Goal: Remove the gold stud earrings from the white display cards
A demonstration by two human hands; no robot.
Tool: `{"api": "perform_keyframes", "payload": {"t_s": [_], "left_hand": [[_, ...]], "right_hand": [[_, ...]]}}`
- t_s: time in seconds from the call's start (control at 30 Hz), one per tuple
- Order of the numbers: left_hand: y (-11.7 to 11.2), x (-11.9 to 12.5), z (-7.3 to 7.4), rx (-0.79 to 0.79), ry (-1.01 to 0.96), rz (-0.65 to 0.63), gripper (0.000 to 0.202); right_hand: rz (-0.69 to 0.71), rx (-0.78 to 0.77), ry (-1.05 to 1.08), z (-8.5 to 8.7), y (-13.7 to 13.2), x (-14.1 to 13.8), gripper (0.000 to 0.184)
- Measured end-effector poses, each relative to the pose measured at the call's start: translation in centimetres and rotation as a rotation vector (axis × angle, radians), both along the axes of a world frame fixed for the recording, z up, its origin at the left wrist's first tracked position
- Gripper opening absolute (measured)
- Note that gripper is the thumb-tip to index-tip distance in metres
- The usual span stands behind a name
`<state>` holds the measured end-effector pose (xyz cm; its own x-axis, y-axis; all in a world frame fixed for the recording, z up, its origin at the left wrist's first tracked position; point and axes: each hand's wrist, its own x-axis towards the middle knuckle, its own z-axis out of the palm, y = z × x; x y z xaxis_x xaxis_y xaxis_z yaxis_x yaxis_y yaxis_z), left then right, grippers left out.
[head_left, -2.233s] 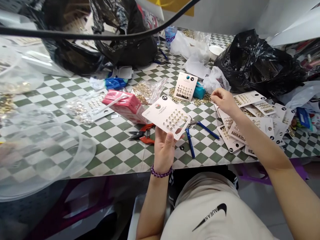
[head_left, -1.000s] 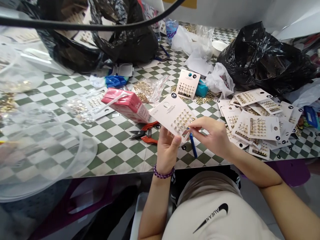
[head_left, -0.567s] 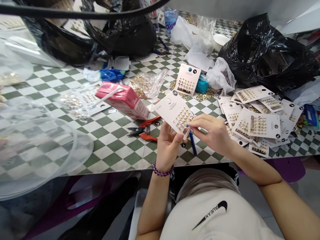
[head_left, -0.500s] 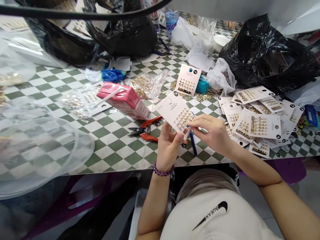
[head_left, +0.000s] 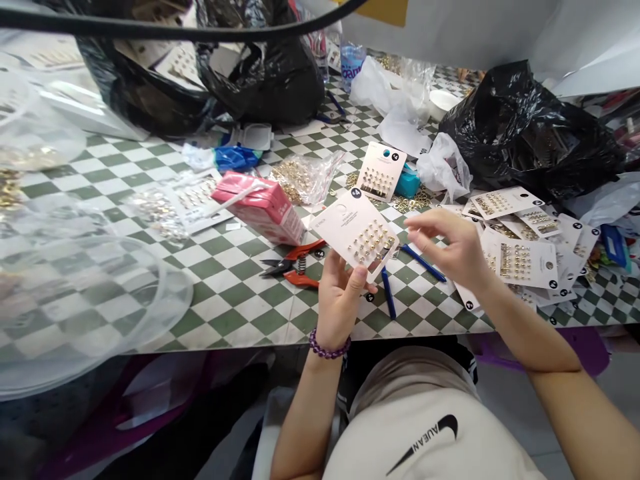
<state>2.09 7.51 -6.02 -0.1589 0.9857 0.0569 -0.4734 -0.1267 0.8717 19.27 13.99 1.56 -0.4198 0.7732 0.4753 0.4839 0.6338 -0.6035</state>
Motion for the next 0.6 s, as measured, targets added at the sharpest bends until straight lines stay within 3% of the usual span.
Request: {"api": "perform_keyframes", "payload": {"t_s": [0.1, 0.27, 0.37, 0.6], "left_hand": [[0.1, 0.0, -0.1, -0.030, -0.012, 0.015, 0.042], [0.3, 0.0, 0.0, -0.098, -0.020, 0.042, 0.041], [0.3, 0.0, 0.1, -0.106, -0.034, 0.039, 0.041], [0.2, 0.0, 0.2, -0.108, -0.028, 0.043, 0.037]], "right_hand": [[-0.119, -0.089, -0.302, 0.2, 3.9, 1.9, 0.020], [-0.214, -0.238, -0.787, -1.5, 9.6, 3.7, 0.021], [-0.225, -0.225, -0.860, -2.5, 10.7, 3.6, 0.025], [-0.197, -0.173, -0.903, -3.1, 10.4, 3.1, 0.021]]}}
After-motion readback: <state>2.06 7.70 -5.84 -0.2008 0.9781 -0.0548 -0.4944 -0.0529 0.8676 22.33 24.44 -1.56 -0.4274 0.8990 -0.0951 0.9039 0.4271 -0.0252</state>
